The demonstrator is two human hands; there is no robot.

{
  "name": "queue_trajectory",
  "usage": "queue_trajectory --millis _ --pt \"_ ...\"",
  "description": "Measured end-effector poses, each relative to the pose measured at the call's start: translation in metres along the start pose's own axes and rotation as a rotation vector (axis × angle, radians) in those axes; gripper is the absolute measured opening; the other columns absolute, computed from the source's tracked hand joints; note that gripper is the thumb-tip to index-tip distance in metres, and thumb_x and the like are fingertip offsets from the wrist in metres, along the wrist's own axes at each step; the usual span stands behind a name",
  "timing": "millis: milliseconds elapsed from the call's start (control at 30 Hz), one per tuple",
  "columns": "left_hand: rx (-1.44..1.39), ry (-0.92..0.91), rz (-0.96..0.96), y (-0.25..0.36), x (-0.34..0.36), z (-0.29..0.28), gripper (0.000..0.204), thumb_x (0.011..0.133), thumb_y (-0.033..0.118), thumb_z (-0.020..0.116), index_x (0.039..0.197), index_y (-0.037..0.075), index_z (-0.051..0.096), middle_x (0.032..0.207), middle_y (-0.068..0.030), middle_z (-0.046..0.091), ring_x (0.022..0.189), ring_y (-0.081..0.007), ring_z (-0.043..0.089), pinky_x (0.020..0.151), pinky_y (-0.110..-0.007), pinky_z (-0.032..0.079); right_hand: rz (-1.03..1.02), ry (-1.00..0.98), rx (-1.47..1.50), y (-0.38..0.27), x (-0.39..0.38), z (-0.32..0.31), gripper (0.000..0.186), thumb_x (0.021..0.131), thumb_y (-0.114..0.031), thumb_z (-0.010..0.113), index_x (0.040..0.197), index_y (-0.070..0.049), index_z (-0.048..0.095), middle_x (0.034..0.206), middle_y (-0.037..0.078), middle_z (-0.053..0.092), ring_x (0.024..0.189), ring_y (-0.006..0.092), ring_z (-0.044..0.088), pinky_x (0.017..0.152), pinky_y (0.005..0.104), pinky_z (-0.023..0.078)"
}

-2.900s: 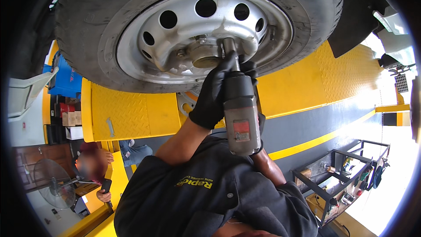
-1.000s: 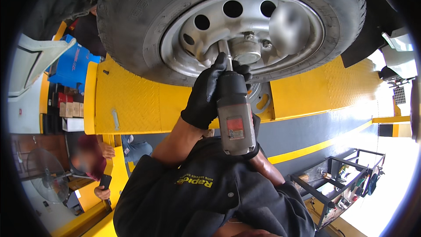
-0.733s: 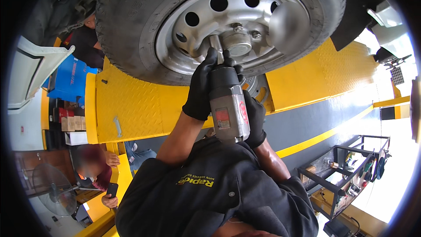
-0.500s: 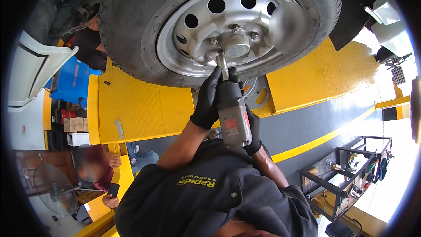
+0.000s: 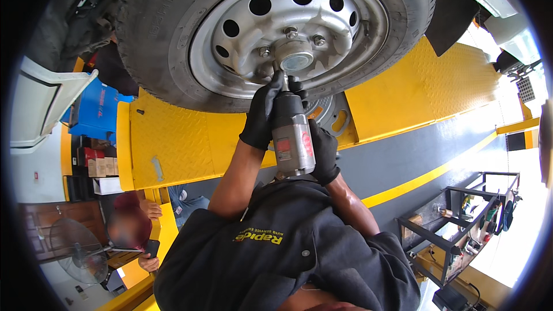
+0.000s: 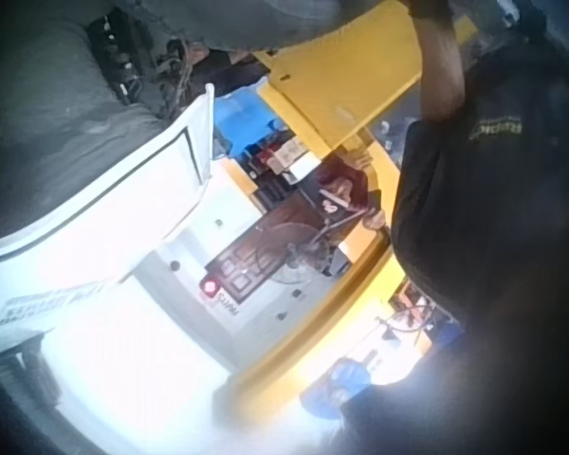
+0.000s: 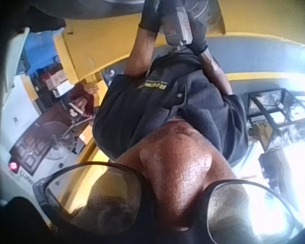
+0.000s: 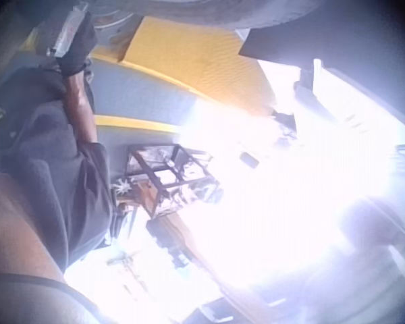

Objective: The person uses an impact wrench to tighten bolts on a car's brake assembly, then retrieves a tire and lug nuts. They mount the tire onto the hub, hand-tighten the lug nuts, and finish by tightening them with the impact wrench. Another person assists by holding the tire in place.

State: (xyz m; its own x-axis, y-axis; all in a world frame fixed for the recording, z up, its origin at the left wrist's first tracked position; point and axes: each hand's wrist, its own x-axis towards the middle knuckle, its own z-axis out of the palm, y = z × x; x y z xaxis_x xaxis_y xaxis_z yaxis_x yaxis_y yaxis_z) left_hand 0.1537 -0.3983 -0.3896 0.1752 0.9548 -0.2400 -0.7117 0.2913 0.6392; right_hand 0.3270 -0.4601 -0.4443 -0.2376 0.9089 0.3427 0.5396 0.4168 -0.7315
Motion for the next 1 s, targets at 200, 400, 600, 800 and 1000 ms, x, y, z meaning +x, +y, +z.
queue_trajectory --millis 200,400,600,800,1000 --pt "-0.174 -0.038 -0.048 -0.011 -0.002 0.000 0.039 0.110 0.041 0.049 0.121 0.005 0.062 0.097 -0.0105 0.072 0.088 -0.0260 0.073 0.081 -0.041 0.063 -0.047 0.074 0.062 0.000 -0.003 -0.008 0.038 0.081 -0.023 0.075 0.114 -0.009 0.064 0.084 0.016 0.070 0.079 0.0402 0.070 0.067 0.0471 0.054" --pt "-0.037 -0.038 -0.061 -0.036 0.000 0.027 0.042 0.112 0.036 0.045 0.131 0.001 0.058 0.104 -0.0115 0.072 0.095 -0.0257 0.072 0.090 -0.042 0.060 0.124 0.123 0.473 0.026 -0.036 -0.006 0.037 0.082 -0.016 0.079 0.116 -0.008 0.068 0.086 0.016 0.072 0.079 0.0367 0.074 0.071 0.0387 0.057" --pt "-0.210 -0.087 -0.182 -0.028 0.029 0.038 0.038 0.111 0.035 0.048 0.126 0.002 0.061 0.109 -0.0141 0.072 0.099 -0.0271 0.071 0.091 -0.044 0.060 0.100 0.081 0.608 0.038 -0.019 -0.020 0.046 0.077 -0.011 0.082 0.119 -0.003 0.065 0.089 0.009 0.072 0.080 0.0159 0.071 0.073 0.0330 0.056" --pt "-0.186 -0.083 -0.105 -0.034 0.040 0.037 0.033 0.110 0.035 0.051 0.119 0.005 0.064 0.104 -0.0112 0.071 0.098 -0.0246 0.071 0.089 -0.044 0.061 0.124 0.086 0.340 0.047 0.000 -0.022 0.037 0.082 -0.023 0.077 0.113 -0.008 0.064 0.081 0.020 0.070 0.076 0.0382 0.072 0.066 0.0410 0.055" --pt "-0.188 -0.069 -0.050 -0.043 0.038 0.046 0.030 0.109 0.035 0.054 0.117 0.007 0.063 0.097 -0.0082 0.069 0.094 -0.0231 0.070 0.088 -0.042 0.061 0.009 0.091 0.184 0.048 0.003 -0.041 0.027 0.083 -0.024 0.074 0.101 -0.009 0.062 0.077 0.021 0.065 0.073 0.0404 0.069 0.061 0.0446 0.051"
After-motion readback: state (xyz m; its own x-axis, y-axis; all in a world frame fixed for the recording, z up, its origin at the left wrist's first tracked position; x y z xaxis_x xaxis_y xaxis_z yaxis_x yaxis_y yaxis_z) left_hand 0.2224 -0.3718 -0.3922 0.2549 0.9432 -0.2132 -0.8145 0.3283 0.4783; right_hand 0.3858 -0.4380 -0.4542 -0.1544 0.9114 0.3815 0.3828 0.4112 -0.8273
